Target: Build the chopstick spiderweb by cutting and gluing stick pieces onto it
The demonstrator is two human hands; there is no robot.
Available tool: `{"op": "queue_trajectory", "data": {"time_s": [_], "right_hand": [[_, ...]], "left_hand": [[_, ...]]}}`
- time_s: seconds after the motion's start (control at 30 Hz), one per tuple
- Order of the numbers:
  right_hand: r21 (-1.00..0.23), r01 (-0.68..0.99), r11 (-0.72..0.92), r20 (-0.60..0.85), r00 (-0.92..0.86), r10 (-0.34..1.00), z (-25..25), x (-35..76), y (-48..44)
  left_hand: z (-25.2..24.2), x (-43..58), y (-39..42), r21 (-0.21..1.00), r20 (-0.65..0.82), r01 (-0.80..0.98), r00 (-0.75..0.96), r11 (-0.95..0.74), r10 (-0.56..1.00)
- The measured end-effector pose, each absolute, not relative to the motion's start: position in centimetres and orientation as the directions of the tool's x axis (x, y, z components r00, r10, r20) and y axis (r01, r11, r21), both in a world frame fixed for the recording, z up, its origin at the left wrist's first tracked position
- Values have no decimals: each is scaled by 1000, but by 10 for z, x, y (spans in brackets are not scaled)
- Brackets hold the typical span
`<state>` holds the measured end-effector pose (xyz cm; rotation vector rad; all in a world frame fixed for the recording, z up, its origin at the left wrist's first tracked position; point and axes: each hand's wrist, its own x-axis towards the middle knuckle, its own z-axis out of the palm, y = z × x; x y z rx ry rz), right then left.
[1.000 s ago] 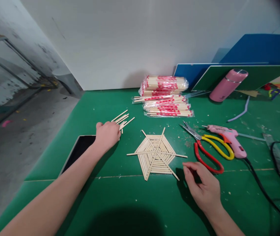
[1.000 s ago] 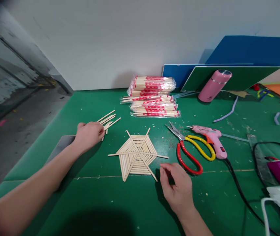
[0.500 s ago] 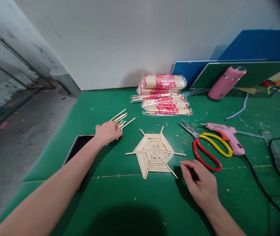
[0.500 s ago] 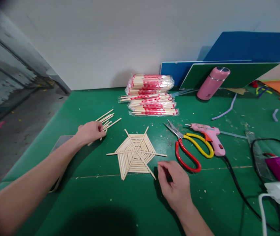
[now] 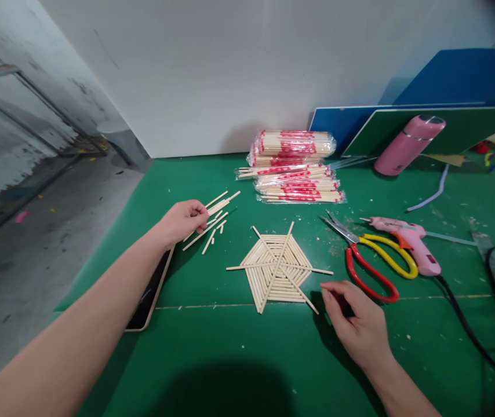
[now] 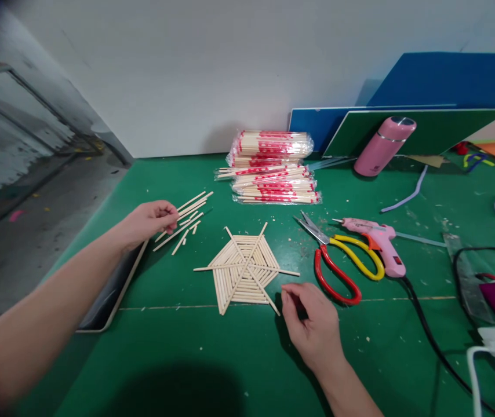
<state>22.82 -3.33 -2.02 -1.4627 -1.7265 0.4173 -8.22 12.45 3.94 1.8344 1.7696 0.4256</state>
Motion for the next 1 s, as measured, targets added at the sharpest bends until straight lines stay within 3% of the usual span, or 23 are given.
{"op": "queue_trajectory", "data": {"time_s": [0.1,0.23,0.4,0.57,0.77,1.0], "right_hand": [[-705,657,266,353,0,935,-20,228,-33],[-714,649,263,346,1,938,-19,228,-33],[-723,636,268,339,-12,941,-19,227,-33],[-733,626,266,326,-19,945,-20,228,-32],[-742,618,259,310,-26,950,-21,228,-31],[-779,569,265,291,-46,956,-5,224,-32]], "left_hand": [[39,-79,122,557,-112,830,51,20,992],[36,-79,119,430,-64,903,41,-9,997],[23,-76,115,257,-122,966,70,-36,990],[16,-72,117,194,-173,981,58,-24,983],[33,-68,112,290,-175,957,54,-1,983],[58,-27,62,604,-266,796,251,-42,931]]}}
